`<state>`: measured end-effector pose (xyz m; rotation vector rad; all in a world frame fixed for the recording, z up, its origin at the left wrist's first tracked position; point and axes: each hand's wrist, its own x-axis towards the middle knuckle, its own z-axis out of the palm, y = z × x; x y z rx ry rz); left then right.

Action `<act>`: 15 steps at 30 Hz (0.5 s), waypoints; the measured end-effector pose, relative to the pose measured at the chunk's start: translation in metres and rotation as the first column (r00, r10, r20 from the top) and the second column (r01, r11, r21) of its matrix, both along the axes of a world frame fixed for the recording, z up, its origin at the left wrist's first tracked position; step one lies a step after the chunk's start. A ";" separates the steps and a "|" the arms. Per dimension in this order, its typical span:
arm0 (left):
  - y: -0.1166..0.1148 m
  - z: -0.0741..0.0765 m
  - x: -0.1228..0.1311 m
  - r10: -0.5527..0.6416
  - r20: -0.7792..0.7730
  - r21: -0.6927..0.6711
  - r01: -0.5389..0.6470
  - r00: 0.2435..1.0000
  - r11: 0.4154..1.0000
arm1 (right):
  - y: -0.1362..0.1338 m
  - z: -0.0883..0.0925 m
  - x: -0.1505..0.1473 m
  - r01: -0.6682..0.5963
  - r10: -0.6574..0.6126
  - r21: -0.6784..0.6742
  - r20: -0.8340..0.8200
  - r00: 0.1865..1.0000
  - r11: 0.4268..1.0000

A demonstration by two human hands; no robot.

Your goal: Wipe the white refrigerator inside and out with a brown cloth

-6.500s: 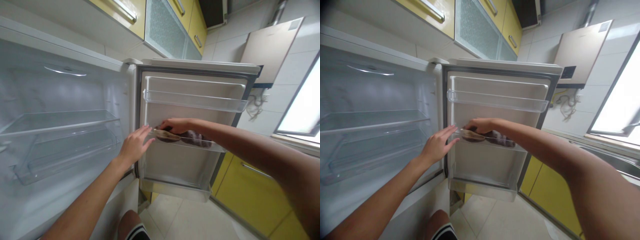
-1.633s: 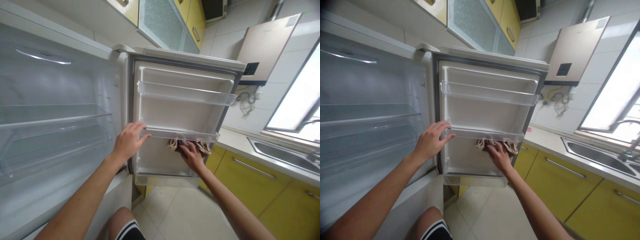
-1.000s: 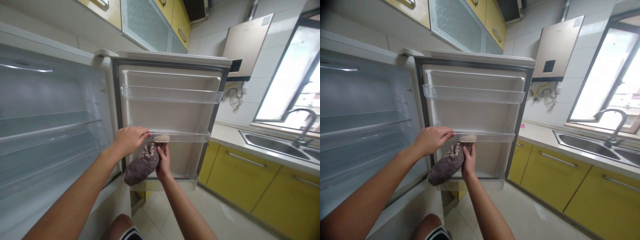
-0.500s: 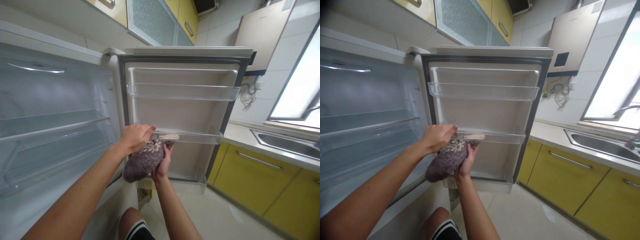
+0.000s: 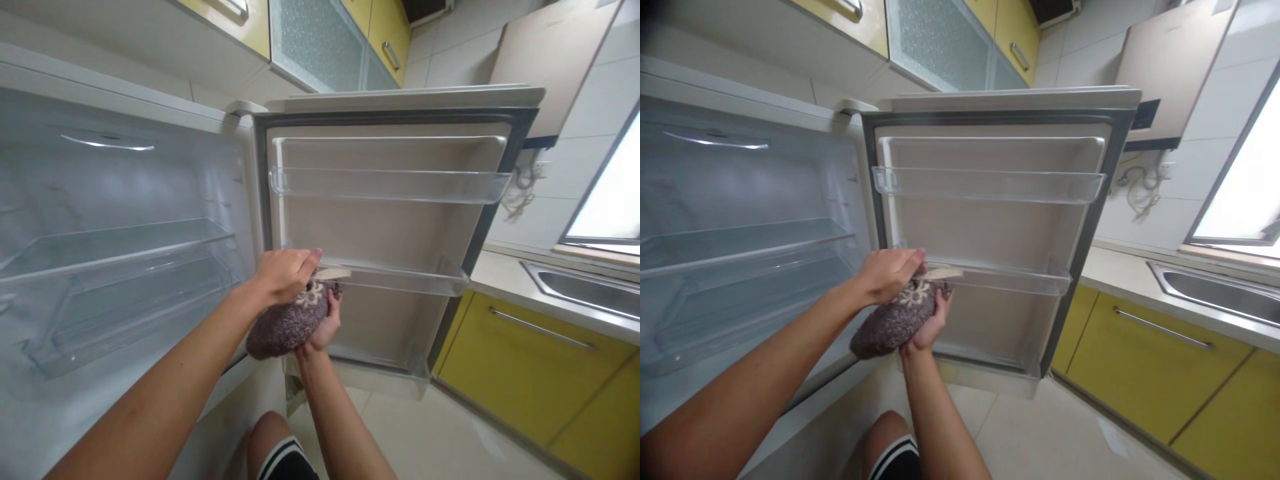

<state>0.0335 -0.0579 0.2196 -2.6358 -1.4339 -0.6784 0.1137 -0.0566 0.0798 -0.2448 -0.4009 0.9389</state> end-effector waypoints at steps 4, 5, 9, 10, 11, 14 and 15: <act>0.000 0.000 0.002 -0.013 0.009 0.012 0.013 1.000 1.000 | 0.008 0.001 -0.053 -0.264 0.265 -0.016 0.097 0.959 0.964; 0.000 0.000 0.002 -0.010 0.006 0.019 0.010 1.000 1.000 | 0.009 0.001 -0.057 -0.318 0.318 -0.027 0.131 0.939 0.948; -0.002 -0.001 0.002 0.009 -0.030 0.045 -0.008 0.999 0.999 | 0.008 0.001 -0.018 -0.361 0.374 -0.101 0.171 0.912 0.927; -0.002 -0.001 0.001 0.010 -0.043 0.048 -0.008 0.999 0.999 | 0.005 0.000 0.002 -0.342 0.359 -0.121 0.169 0.918 0.932; -0.002 -0.001 0.001 0.011 -0.054 0.050 -0.008 0.998 0.999 | 0.001 -0.002 0.024 -0.308 0.329 -0.142 0.170 0.929 0.941; 0.001 -0.002 -0.001 0.010 -0.066 0.049 -0.007 0.998 0.999 | -0.025 -0.012 0.098 -0.106 0.147 -0.187 0.220 0.965 0.977; 0.001 -0.003 -0.001 0.008 -0.059 0.049 -0.005 0.998 0.999 | -0.039 -0.016 0.123 -0.009 0.056 -0.187 0.250 0.967 0.982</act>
